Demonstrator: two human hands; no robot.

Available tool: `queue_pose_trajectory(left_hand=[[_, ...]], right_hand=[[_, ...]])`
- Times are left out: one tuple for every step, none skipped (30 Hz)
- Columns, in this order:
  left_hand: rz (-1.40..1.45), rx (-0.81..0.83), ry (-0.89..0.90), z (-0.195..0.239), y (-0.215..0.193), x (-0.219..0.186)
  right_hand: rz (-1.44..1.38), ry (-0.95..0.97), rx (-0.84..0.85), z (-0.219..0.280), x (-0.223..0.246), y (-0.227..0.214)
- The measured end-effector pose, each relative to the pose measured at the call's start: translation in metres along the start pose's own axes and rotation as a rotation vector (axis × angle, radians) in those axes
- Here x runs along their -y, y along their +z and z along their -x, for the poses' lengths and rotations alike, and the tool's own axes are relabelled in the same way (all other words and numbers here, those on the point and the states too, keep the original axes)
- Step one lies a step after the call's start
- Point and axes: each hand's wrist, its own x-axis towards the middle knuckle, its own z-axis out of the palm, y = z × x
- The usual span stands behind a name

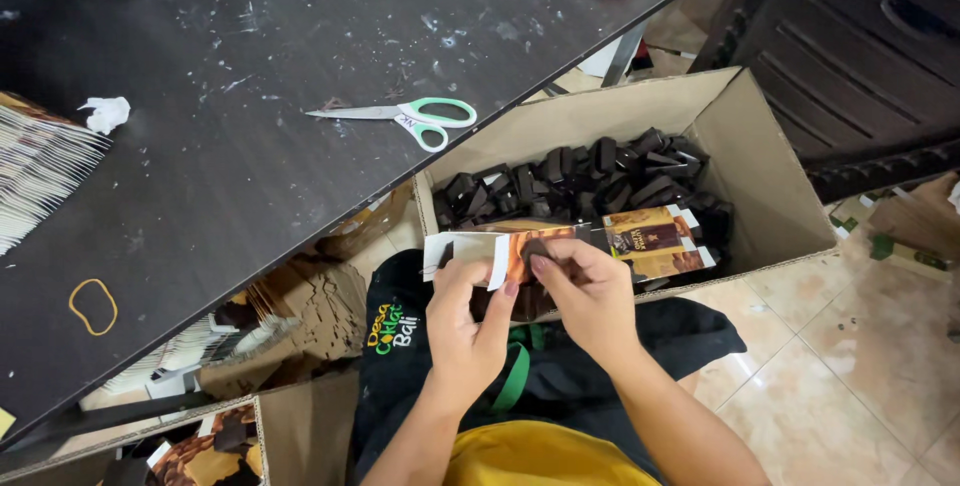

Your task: The person sits on the floor and packs small black items into rectangular boxes with brown and white labels. They use scissors to trim the items before placing them inside the boxes and then arrange the filled boxes into a larger cardboard container.

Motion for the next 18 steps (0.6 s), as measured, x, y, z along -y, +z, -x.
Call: queue_pose_trajectory(left_hand=[[0.000,0.001,0.001,0.000,0.000,0.001],[0.005,-0.007,0.007,0.000,0.001,0.001],[0.009,-0.015,0.013,0.001,0.002,0.002],[0.010,-0.012,0.013,0.001,0.002,0.003],[0.024,0.019,0.023,0.002,0.003,0.005],[0.039,0.055,0.034,0.002,0.004,0.006],[0.040,0.061,0.034,0.002,0.000,0.005],[0.037,0.106,0.023,0.000,-0.003,0.005],[0.034,0.151,0.013,-0.002,-0.006,0.005],[0.038,0.157,0.017,-0.004,-0.012,0.010],[0.193,0.259,0.008,-0.006,-0.018,0.015],[0.351,0.362,-0.005,-0.007,-0.023,0.020],[0.357,0.371,-0.005,-0.002,-0.022,0.027],[0.377,0.307,-0.105,0.002,-0.022,0.034],[0.396,0.243,-0.205,0.006,-0.021,0.040],[0.399,0.255,-0.204,0.003,-0.020,0.034],[0.344,0.255,-0.147,-0.001,-0.018,0.028],[0.289,0.252,-0.089,-0.005,-0.016,0.021]], right_hand=[[-0.001,0.000,-0.001,0.000,0.000,0.001],[0.004,-0.026,0.000,0.000,0.001,0.001],[0.008,-0.052,0.001,0.000,0.001,0.002],[0.007,-0.050,-0.002,0.001,0.005,0.001],[0.066,-0.067,0.014,0.002,0.009,0.000],[0.125,-0.081,0.027,0.004,0.014,-0.001],[0.124,-0.078,0.022,0.004,0.015,-0.003],[0.082,-0.113,0.085,0.003,0.017,-0.006],[0.039,-0.148,0.147,0.002,0.018,-0.009],[0.041,-0.147,0.139,0.001,0.020,-0.012],[0.023,-0.209,0.187,0.000,0.021,-0.016],[0.007,-0.267,0.235,0.000,0.021,-0.020],[0.010,-0.263,0.226,0.003,0.022,-0.018],[0.012,-0.324,0.268,0.006,0.024,-0.017],[0.015,-0.384,0.310,0.008,0.026,-0.015],[0.016,-0.381,0.299,0.012,0.024,-0.013],[0.030,-0.388,0.267,0.016,0.022,-0.010],[0.043,-0.398,0.237,0.018,0.020,-0.008]])
